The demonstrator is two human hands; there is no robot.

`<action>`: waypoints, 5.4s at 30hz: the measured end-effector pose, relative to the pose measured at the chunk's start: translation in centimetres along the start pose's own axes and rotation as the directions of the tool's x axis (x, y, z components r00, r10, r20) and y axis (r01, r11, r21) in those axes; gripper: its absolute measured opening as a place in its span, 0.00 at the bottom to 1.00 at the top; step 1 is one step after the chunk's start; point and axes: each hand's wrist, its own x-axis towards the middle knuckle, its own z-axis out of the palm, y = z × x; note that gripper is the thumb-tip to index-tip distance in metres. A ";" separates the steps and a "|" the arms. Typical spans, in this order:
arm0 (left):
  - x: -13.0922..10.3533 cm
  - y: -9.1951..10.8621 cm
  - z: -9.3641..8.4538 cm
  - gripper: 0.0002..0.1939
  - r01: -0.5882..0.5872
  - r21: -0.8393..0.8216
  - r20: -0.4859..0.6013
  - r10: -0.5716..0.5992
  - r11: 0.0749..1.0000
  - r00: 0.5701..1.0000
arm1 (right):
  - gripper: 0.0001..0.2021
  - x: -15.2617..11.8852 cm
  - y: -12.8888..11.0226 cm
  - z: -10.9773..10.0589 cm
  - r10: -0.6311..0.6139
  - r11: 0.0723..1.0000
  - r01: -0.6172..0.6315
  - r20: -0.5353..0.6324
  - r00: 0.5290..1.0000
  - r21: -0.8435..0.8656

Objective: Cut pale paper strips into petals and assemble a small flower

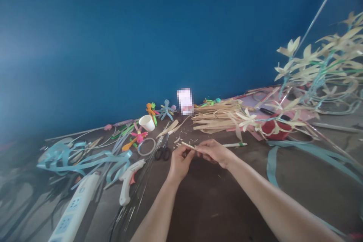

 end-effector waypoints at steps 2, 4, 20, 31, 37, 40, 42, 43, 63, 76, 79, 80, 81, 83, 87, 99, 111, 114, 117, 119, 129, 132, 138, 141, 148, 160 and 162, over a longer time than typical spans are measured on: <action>0.0 0.1 -0.2 0.09 -0.031 0.021 0.001 0.031 0.999 1.000 | 0.15 -0.2 -0.3 -0.2 0.052 0.994 -0.060 0.077 0.996 0.096; 0.0 0.4 -0.4 0.08 -0.056 0.027 0.016 0.055 0.998 0.998 | 0.15 -0.3 -0.4 -0.4 0.089 0.981 -0.114 0.162 0.983 0.157; 0.2 1.3 -1.1 0.05 -0.145 0.023 0.064 0.144 0.989 0.988 | 0.13 -0.1 0.2 -1.4 0.092 0.875 -0.288 0.448 0.889 0.390; 0.4 0.2 -1.4 0.09 0.142 -0.203 -0.008 -0.146 0.969 0.989 | 0.12 0.6 0.1 -2.8 0.012 0.869 -0.076 0.132 0.991 0.489; 0.3 -0.1 -0.3 0.11 0.250 -0.347 0.035 -0.254 0.904 0.967 | 0.18 0.4 0.3 0.1 -0.280 0.941 0.229 -0.193 0.940 -0.250; 0.2 0.1 -0.2 0.12 0.266 -0.323 0.028 -0.272 0.908 0.962 | 0.20 -0.4 -0.2 0.8 -0.400 0.846 0.297 -0.158 0.903 -0.442; 0.3 0.2 -0.3 0.13 0.251 -0.276 0.007 -0.259 0.928 0.966 | 0.19 -0.7 -0.4 0.9 -0.425 0.810 0.306 -0.142 0.894 -0.500; 0.3 0.3 -0.4 0.13 0.237 -0.245 -0.006 -0.245 0.940 0.969 | 0.19 -0.8 -0.5 0.9 -0.435 0.796 0.309 -0.139 0.890 -0.520; 0.1 0.4 -0.1 0.12 0.104 -0.084 -0.044 -0.108 0.991 0.993 | 0.21 0.0 0.2 0.5 -0.301 0.884 0.236 -0.106 0.948 -0.405; 0.8 1.7 -3.0 0.09 -0.063 0.117 0.042 0.058 0.991 0.997 | 0.17 -0.4 -0.7 -1.7 0.065 0.902 -0.143 0.200 0.978 0.407; 1.8 0.9 -4.5 0.10 -0.010 0.321 -0.071 0.035 0.947 0.997 | 0.15 0.2 -0.6 -3.1 0.035 0.862 -0.052 0.042 0.998 0.505; 2.1 0.5 -4.8 0.10 0.012 0.396 -0.107 0.033 0.918 0.994 | 0.15 0.4 -0.4 -3.3 0.039 0.868 -0.037 0.007 0.999 0.496; 2.4 0.2 -4.9 0.09 0.031 0.471 -0.129 0.034 0.882 0.991 | 0.15 0.6 -0.3 -3.3 0.047 0.880 -0.035 -0.013 0.999 0.474; 2.9 -0.4 -4.8 0.09 0.055 0.612 -0.140 0.040 0.789 0.989 | 0.15 0.9 0.1 -3.1 0.063 0.904 -0.047 -0.022 0.998 0.425; 3.8 -0.8 -4.2 0.10 0.045 0.799 -0.089 0.043 0.600 0.995 | 0.16 1.0 0.5 -2.6 0.063 0.919 -0.049 -0.024 0.998 0.392; 1.0 0.3 -2.7 0.09 -0.137 0.834 0.152 0.015 0.534 0.988 | 0.17 1.0 0.3 -2.7 0.051 0.924 -0.049 0.003 0.999 0.380; 3.1 0.7 0.0 0.13 -0.217 0.910 0.243 -0.030 0.354 0.970 | 0.18 0.9 0.4 -2.6 0.036 0.936 -0.029 -0.012 0.999 0.350; 3.2 1.5 -0.2 0.12 -0.172 0.871 0.183 0.021 0.460 0.983 | 0.19 1.1 0.5 -2.6 0.035 0.947 -0.019 -0.045 0.998 0.320; 2.9 2.2 -0.6 0.11 -0.114 0.666 0.116 0.048 0.737 0.992 | 0.18 1.2 0.6 -2.0 0.003 0.970 0.028 -0.127 0.992 0.243; 2.5 2.2 -0.6 0.12 -0.050 0.428 0.129 -0.006 0.902 0.992 | 0.15 1.1 0.6 -1.5 -0.042 0.986 0.065 -0.145 0.989 0.156; 1.3 1.1 0.5 0.13 0.238 -0.096 0.195 -0.216 0.966 0.957 | 0.08 0.9 0.8 -0.6 -0.167 0.986 0.160 -0.190 0.967 -0.055; 1.2 0.7 0.4 0.13 0.273 -0.075 0.193 -0.254 0.959 0.948 | 0.09 1.1 1.1 -0.8 -0.123 0.992 0.119 -0.198 0.972 -0.036; 0.9 -0.4 0.5 0.14 0.379 -0.216 0.089 -0.368 0.900 0.925 | 0.15 0.9 0.6 -1.1 -0.244 0.944 0.141 -0.341 0.908 -0.300; 0.8 -0.6 0.5 0.15 0.396 -0.300 0.065 -0.396 0.868 0.916 | 0.16 0.2 0.0 -0.9 -0.345 0.851 0.163 -0.297 0.890 -0.500; 0.6 0.1 0.7 0.15 0.340 -0.256 0.020 -0.347 0.905 0.938 | 0.12 -0.4 -0.3 0.1 -0.410 0.756 0.281 -0.093 0.907 -0.591; 0.7 0.5 0.3 0.13 0.308 -0.202 0.028 -0.309 0.929 0.951 | 0.14 -0.1 -0.1 0.1 -0.379 0.784 0.273 -0.082 0.922 -0.558; 0.6 0.4 0.4 0.12 0.296 -0.200 0.039 -0.294 0.934 0.955 | 0.15 -0.1 -0.2 0.2 -0.344 0.817 0.250 -0.092 0.934 -0.520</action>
